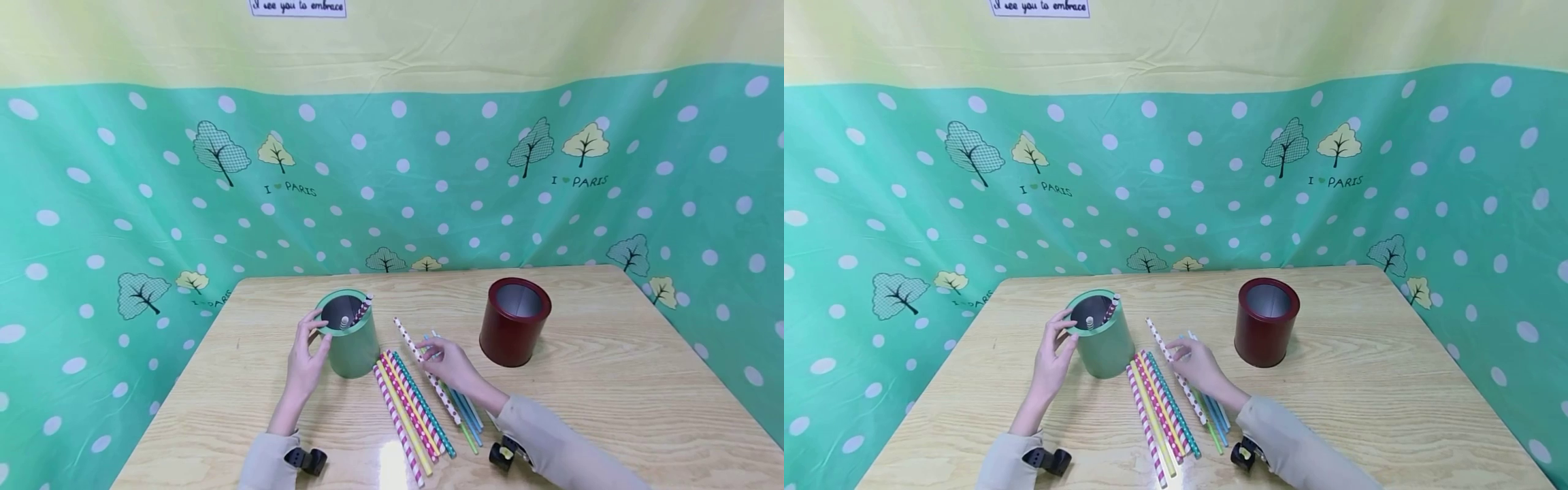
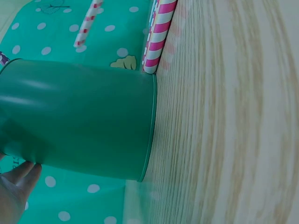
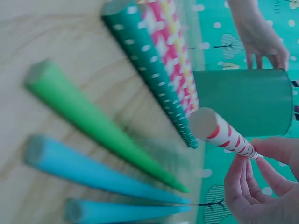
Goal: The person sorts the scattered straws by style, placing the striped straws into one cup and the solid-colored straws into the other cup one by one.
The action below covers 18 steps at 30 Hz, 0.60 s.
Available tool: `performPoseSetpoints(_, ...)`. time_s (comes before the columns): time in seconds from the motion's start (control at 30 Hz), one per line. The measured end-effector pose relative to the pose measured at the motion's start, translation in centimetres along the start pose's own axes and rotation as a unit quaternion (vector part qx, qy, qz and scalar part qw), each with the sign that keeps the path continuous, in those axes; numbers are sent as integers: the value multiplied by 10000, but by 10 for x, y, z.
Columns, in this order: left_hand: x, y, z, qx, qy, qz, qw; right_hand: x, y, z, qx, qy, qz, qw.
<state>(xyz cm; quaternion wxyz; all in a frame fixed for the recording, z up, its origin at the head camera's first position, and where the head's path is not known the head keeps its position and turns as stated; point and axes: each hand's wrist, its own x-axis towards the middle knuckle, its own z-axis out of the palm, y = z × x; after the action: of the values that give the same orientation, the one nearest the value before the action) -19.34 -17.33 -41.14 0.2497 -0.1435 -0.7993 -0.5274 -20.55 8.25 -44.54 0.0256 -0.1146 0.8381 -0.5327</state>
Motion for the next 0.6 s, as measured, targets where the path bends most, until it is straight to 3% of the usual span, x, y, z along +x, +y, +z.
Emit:
performPoseSetpoints(0.17, 0, -1, 0, -20, 11, 6, 10000, 0, -7, -2, 225, -61, -5, 9997)
performPoseSetpoints(0.6, -1, -1, 0, 14, 39, 59, 10000, 1, -32, -10, 884, 328, 53, 9955)
